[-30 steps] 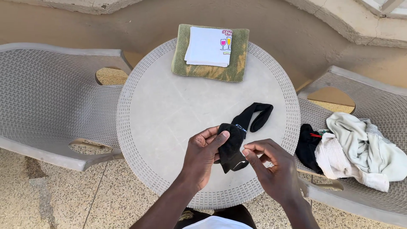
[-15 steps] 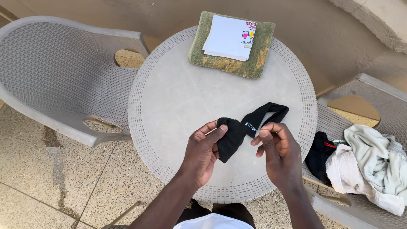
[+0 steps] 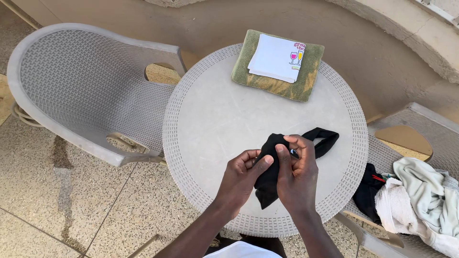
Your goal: Folding a pair of black socks on an outdoor table.
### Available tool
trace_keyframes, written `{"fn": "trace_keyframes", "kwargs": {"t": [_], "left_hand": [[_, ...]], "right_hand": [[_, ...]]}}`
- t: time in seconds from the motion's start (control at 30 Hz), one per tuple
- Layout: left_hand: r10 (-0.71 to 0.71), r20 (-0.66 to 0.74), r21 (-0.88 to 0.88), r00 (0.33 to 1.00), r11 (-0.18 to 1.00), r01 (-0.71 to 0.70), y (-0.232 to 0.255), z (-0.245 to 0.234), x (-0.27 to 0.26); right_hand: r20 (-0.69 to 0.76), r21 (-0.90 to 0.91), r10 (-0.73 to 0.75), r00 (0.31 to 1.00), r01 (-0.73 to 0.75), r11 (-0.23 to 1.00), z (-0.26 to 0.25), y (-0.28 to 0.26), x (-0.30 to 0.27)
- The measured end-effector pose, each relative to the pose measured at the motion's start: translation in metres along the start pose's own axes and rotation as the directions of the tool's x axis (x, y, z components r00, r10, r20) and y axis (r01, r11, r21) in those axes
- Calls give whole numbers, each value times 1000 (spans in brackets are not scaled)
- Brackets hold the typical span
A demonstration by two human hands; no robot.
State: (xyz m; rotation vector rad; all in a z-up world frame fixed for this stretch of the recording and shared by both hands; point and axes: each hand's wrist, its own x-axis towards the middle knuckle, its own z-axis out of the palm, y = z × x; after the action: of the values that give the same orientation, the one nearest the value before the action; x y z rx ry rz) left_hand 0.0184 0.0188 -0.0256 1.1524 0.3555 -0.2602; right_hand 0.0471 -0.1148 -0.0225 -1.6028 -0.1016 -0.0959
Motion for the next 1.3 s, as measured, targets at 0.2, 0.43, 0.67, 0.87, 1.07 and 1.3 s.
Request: {"fn": "trace_keyframes", "kwargs": {"t": [0.2, 0.43, 0.67, 0.87, 1.07, 1.3], "left_hand": [[-181, -49, -81, 982, 981, 176, 2, -8, -12], [143, -276, -213, 951, 955, -206, 4, -22, -18], [165, -329, -50, 930, 980, -192, 13, -65, -23], [147, -229, -29, 962, 987, -157, 28, -90, -33], [235, -27, 14, 972, 972, -235, 25, -104, -42], [82, -20, 44, 996, 996, -81, 32, -123, -53]], "right_hand": [[-42, -111, -218, 975, 212, 971, 38, -7, -17], [-58, -112, -62, 996, 55, 992, 52, -13, -19], [-194, 143, 79, 978, -52, 988, 39, 0, -23], [27, -358, -48, 999, 54, 932, 73, -31, -41], [164, -557, -309, 937, 347, 755, 105, -30, -47], [-41, -297, 162, 986, -166, 940, 91, -8, -44]]}}
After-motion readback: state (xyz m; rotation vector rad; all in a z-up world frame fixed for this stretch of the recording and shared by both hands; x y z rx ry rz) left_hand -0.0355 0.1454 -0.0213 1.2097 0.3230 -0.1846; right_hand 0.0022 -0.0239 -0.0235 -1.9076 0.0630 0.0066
